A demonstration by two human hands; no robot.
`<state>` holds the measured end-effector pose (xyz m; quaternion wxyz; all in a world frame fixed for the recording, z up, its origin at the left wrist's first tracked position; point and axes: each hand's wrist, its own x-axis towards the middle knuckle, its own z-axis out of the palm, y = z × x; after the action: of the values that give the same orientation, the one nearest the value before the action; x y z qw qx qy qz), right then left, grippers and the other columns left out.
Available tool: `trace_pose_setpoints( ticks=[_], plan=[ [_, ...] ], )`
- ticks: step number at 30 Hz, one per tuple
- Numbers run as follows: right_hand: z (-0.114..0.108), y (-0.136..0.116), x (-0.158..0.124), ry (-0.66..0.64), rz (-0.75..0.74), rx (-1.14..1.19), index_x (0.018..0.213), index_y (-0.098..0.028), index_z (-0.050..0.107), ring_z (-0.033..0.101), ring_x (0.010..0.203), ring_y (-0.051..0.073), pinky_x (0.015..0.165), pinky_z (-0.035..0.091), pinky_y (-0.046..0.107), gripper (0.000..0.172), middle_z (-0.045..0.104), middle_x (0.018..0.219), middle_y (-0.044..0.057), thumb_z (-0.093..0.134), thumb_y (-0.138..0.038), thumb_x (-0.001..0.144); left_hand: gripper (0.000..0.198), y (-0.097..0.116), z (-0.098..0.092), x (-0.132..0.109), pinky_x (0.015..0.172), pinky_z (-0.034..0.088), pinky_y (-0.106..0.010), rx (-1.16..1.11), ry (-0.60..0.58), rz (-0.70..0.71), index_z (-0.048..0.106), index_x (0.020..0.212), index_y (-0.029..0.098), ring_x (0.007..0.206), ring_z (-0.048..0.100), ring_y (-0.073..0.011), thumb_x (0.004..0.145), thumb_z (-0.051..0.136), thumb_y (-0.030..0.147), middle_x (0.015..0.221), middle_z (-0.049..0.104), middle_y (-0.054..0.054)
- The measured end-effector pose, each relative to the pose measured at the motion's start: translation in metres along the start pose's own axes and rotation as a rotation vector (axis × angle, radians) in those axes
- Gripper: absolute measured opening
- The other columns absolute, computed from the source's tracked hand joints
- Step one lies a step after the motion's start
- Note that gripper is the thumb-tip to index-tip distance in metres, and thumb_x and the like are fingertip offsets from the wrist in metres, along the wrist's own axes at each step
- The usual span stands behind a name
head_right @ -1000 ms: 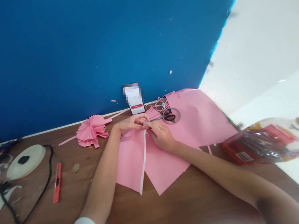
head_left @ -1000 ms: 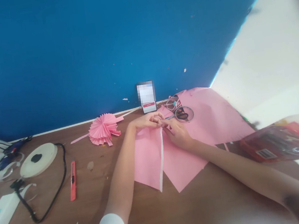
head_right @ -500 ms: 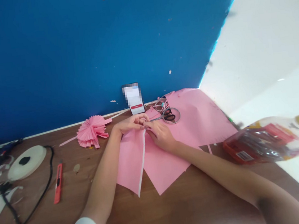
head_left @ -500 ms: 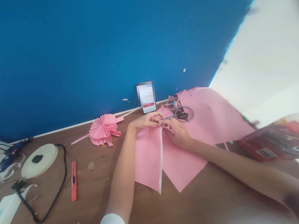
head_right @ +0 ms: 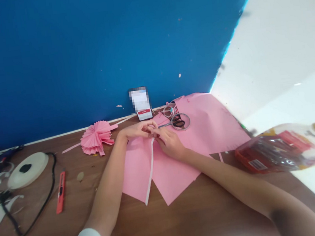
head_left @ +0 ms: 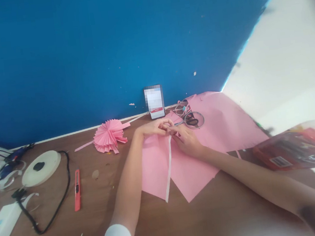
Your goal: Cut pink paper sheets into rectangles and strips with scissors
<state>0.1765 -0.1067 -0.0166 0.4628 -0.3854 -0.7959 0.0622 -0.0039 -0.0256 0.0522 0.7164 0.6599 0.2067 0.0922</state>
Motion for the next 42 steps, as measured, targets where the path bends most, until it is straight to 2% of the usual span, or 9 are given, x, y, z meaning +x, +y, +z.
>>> trace_pose_setpoints(
  ticks=[6,9,12,15,21,28,34,42],
  plan=[
    [0.0004,0.0010,0.0016,-0.058,-0.039,0.028,0.125,-0.022,0.047,0.059,0.087,0.020,0.071,0.049,0.033,0.040,0.063,0.093,0.007,0.043,-0.010,0.087,0.033,-0.0025,-0.0035,0.0031,0.073,0.040,-0.025,0.041,-0.045,0.003,0.053,0.097,0.015,0.078,0.058,-0.0126,0.067,0.066,0.012,0.083,0.062,-0.004],
    [0.0007,0.0017,0.0010,-0.086,-0.049,0.018,0.124,-0.022,0.047,0.059,0.084,0.020,0.069,0.049,0.033,0.041,0.062,0.091,0.007,0.043,-0.009,0.085,0.032,-0.0037,-0.0023,0.0033,0.075,0.041,-0.026,0.018,-0.045,0.025,0.052,0.098,0.015,0.082,0.059,-0.0138,0.069,0.065,0.013,0.087,0.064,-0.005],
    [-0.0003,0.0000,0.0002,-0.080,-0.043,0.020,0.120,-0.022,0.048,0.059,0.082,0.020,0.069,0.049,0.033,0.039,0.061,0.089,0.007,0.043,-0.010,0.083,0.032,-0.0039,-0.0008,0.0026,0.078,0.042,-0.027,-0.008,-0.035,0.032,0.051,0.100,0.016,0.086,0.060,-0.0153,0.071,0.065,0.017,0.091,0.064,-0.008],
    [-0.0030,-0.0042,0.0009,-0.038,-0.013,0.063,0.117,-0.023,0.047,0.058,0.083,0.021,0.069,0.049,0.034,0.037,0.060,0.089,0.007,0.045,-0.012,0.082,0.032,-0.0045,-0.0018,0.0022,0.075,0.041,-0.025,0.012,0.005,0.000,0.052,0.098,0.015,0.082,0.060,-0.0139,0.070,0.067,0.018,0.088,0.063,-0.006],
    [-0.0047,-0.0079,0.0049,-0.010,0.066,0.125,0.107,-0.023,0.049,0.057,0.082,0.020,0.072,0.049,0.036,0.019,0.061,0.094,0.007,0.042,-0.016,0.090,0.030,-0.0044,-0.0025,0.0022,0.071,0.038,-0.021,0.042,0.049,0.011,0.054,0.095,0.016,0.073,0.055,-0.0095,0.069,0.068,0.018,0.078,0.059,-0.001],
    [-0.0014,-0.0025,0.0029,-0.023,0.052,0.094,0.110,-0.022,0.048,0.057,0.082,0.020,0.071,0.048,0.035,0.020,0.059,0.093,0.007,0.042,-0.018,0.090,0.031,-0.0004,-0.0002,-0.0024,0.071,0.039,-0.022,0.032,0.103,0.011,0.054,0.095,0.016,0.075,0.056,-0.0109,0.069,0.069,0.021,0.083,0.061,-0.003],
    [-0.0018,-0.0026,0.0012,-0.030,0.018,0.068,0.115,-0.023,0.046,0.056,0.084,0.021,0.071,0.048,0.036,0.027,0.058,0.094,0.008,0.041,-0.015,0.089,0.031,-0.0025,-0.0033,-0.0014,0.072,0.039,-0.023,0.040,0.073,0.035,0.054,0.097,0.016,0.078,0.057,-0.0115,0.070,0.068,0.019,0.085,0.061,-0.005],
    [-0.0031,-0.0044,0.0032,-0.050,0.001,0.142,0.120,-0.023,0.042,0.056,0.090,0.022,0.076,0.048,0.038,0.031,0.057,0.098,0.009,0.037,-0.014,0.091,0.031,-0.0028,-0.0011,-0.0005,0.074,0.039,-0.024,0.018,0.016,0.022,0.053,0.098,0.015,0.079,0.056,-0.0117,0.071,0.067,0.019,0.085,0.061,-0.004]
  ],
)
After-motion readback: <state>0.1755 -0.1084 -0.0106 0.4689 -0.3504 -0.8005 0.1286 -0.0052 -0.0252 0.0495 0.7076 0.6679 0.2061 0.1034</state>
